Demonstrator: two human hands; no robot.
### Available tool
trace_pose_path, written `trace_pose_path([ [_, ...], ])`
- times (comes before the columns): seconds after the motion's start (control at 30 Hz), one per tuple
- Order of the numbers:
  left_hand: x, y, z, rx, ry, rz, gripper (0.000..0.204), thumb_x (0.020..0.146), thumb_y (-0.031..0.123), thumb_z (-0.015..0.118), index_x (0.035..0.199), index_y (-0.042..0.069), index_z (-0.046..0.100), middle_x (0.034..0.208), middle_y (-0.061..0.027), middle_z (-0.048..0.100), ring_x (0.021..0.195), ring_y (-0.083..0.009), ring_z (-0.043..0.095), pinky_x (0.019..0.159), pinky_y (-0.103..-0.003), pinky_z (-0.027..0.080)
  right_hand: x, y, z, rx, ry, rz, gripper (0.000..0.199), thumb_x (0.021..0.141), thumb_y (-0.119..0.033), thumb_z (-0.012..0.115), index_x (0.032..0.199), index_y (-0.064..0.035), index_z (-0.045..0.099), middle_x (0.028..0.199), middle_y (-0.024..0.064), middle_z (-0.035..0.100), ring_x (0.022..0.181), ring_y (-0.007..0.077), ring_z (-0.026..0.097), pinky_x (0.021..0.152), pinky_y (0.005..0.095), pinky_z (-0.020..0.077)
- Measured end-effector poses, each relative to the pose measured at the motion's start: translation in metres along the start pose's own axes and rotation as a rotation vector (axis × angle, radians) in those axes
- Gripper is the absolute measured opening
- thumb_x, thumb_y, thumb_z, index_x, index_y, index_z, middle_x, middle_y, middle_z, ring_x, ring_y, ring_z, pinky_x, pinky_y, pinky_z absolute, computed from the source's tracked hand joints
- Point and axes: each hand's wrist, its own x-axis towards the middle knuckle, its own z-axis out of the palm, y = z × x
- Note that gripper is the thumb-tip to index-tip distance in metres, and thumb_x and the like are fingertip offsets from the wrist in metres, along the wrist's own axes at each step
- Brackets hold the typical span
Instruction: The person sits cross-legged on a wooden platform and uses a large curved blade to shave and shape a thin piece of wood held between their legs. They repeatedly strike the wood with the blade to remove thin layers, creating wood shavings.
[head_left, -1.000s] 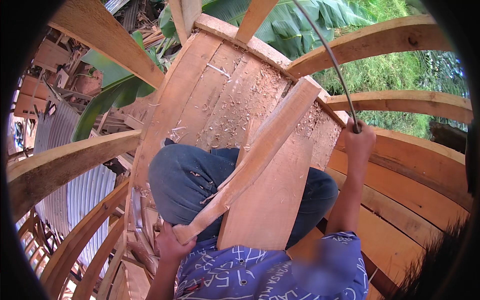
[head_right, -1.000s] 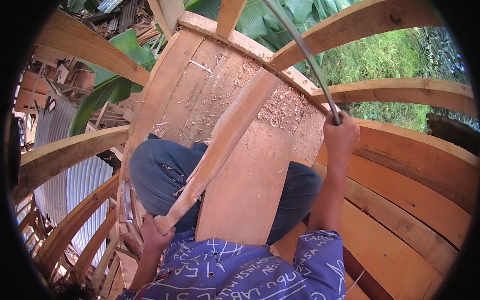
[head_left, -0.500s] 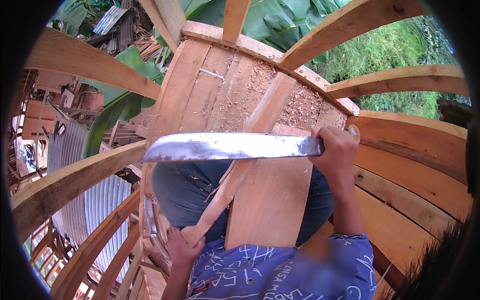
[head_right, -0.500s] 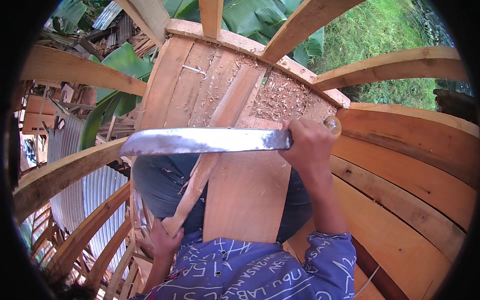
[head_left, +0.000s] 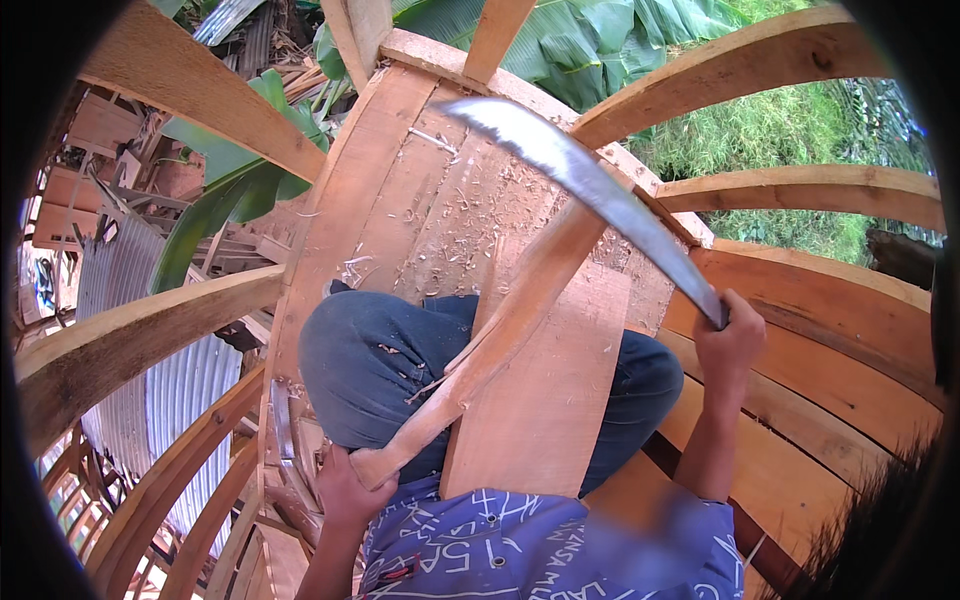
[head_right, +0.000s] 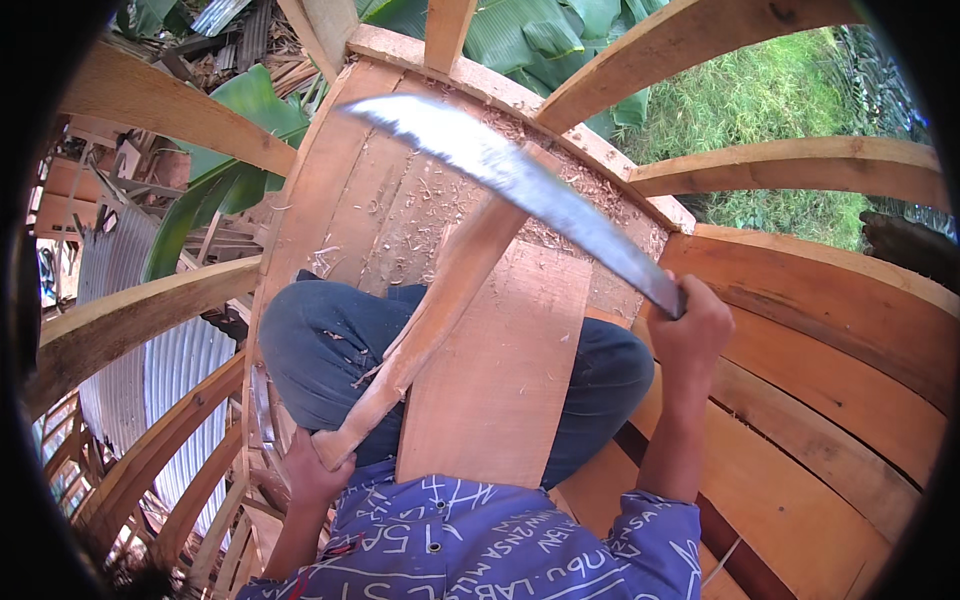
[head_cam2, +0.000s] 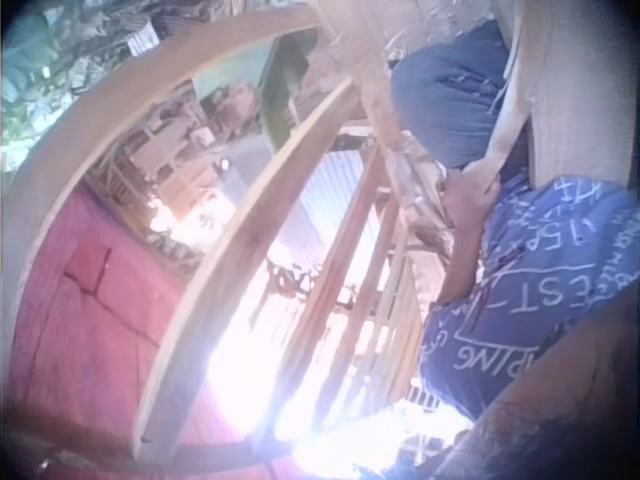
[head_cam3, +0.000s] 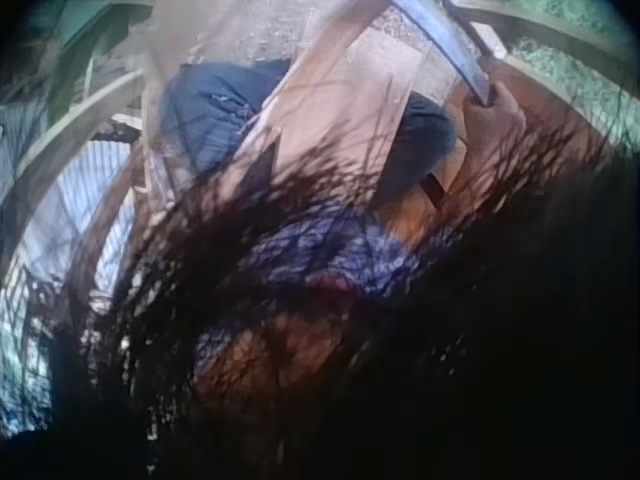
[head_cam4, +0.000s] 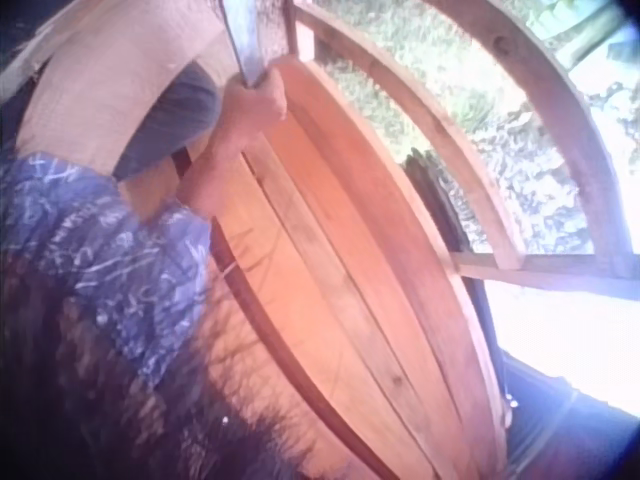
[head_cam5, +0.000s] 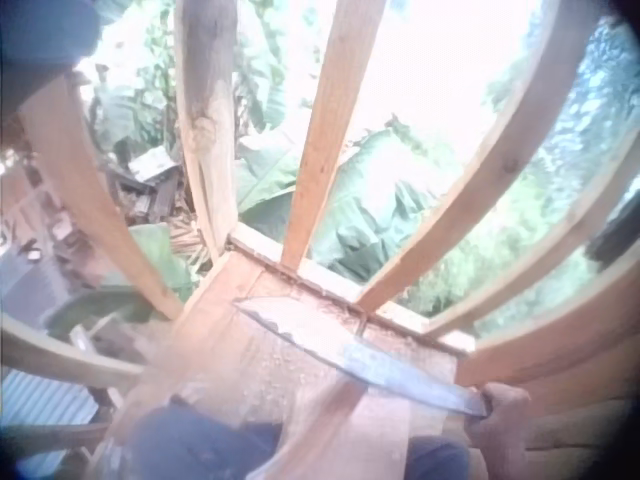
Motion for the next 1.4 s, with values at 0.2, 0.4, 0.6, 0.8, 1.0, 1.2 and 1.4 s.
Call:
trace_pose_path([
  [0.2, -0.006, -0.004, -0.005, -0.026, -0.023, -0.038, 0.072, 0.057, 0.03, 0.08, 0.114, -0.001, 0.049, 0.093, -0.0216, 0.061, 0.083, -0.041, 0.062, 0.073, -0.046, 0.05, -0.002, -0.058, 0.03, 0.123, -0.034, -0.332, 0.015, 0.075, -0.017, 0.069, 0.067, -0.009, 0.06, 0.063, 0.0116, 0.06, 0.058, 0.0304, 0.06, 0.056, 0.0395, 0.0408],
  [0.4, -0.004, -0.002, -0.003, 0.037, -0.045, -0.072, 0.07, 0.058, 0.027, 0.079, 0.114, -0.001, 0.05, 0.093, -0.0216, 0.062, 0.085, -0.0415, 0.062, 0.074, -0.046, 0.05, 0.025, 0.025, 0.038, -0.023, 0.022, 0.155, 0.017, 0.076, -0.019, 0.068, 0.07, -0.0039, 0.061, 0.063, 0.0146, 0.059, 0.059, 0.0362, 0.059, 0.054, 0.0446, 0.0428],
  [0.6, -0.001, 0.0, -0.005, -0.066, -0.06, -0.034, 0.073, 0.056, 0.027, 0.08, 0.115, -0.002, 0.049, 0.093, -0.022, 0.061, 0.083, -0.0426, 0.062, 0.072, -0.047, 0.05, -0.012, -0.021, 0.02, 0.26, -0.056, -0.017, 0.018, 0.077, -0.014, 0.067, 0.067, -0.0031, 0.057, 0.06, 0.0137, 0.057, 0.057, 0.0351, 0.057, 0.052, 0.0421, 0.0418],
  [0.8, 0.005, 0.002, -0.025, -0.063, -0.203, -0.074, 0.07, 0.057, 0.03, 0.079, 0.113, -0.001, 0.051, 0.09, -0.0205, 0.062, 0.084, -0.0412, 0.062, 0.072, -0.046, 0.05, 0.007, -0.048, 0.05, 0.263, 0.075, -0.332, 0.025, 0.08, -0.018, 0.067, 0.063, -0.0055, 0.054, 0.057, 0.011, 0.051, 0.051, 0.0312, 0.053, 0.05, 0.0426, 0.0398],
  [1.0, 0.008, -0.006, -0.019, -0.073, -0.133, 0.018, 0.071, 0.058, 0.032, 0.078, 0.116, 0.0, 0.052, 0.094, -0.0203, 0.064, 0.087, -0.0409, 0.063, 0.077, -0.045, 0.05, 0.013, 0.044, 0.059, 0.085, -0.021, 0.273, 0.028, 0.08, -0.02, 0.068, 0.066, 0.0011, 0.056, 0.055, 0.0172, 0.052, 0.052, 0.0375, 0.053, 0.051, 0.0432, 0.0395],
  [1.2, 0.012, -0.002, -0.031, -0.091, -0.284, -0.024, 0.071, 0.058, 0.033, 0.079, 0.115, 0.0, 0.052, 0.09, -0.0201, 0.065, 0.086, -0.0404, 0.064, 0.075, -0.045, 0.05, -0.034, -0.01, 0.044, 0.347, -0.006, -0.006, 0.023, 0.078, -0.015, 0.069, 0.065, -0.0014, 0.055, 0.055, 0.0146, 0.05, 0.049, 0.0345, 0.052, 0.048, 0.04, 0.0379],
  [1.4, 0.016, -0.01, -0.044, -0.03, -0.38, -0.013, 0.066, 0.061, 0.032, 0.079, 0.112, -0.001, 0.053, 0.093, -0.0241, 0.065, 0.088, -0.044, 0.063, 0.076, -0.047, 0.048, -0.013, -0.04, 0.065, 0.31, 0.005, -0.284, 0.024, 0.078, -0.017, 0.069, 0.063, -0.0064, 0.053, 0.058, 0.0112, 0.053, 0.052, 0.0314, 0.056, 0.05, 0.0422, 0.0409],
])
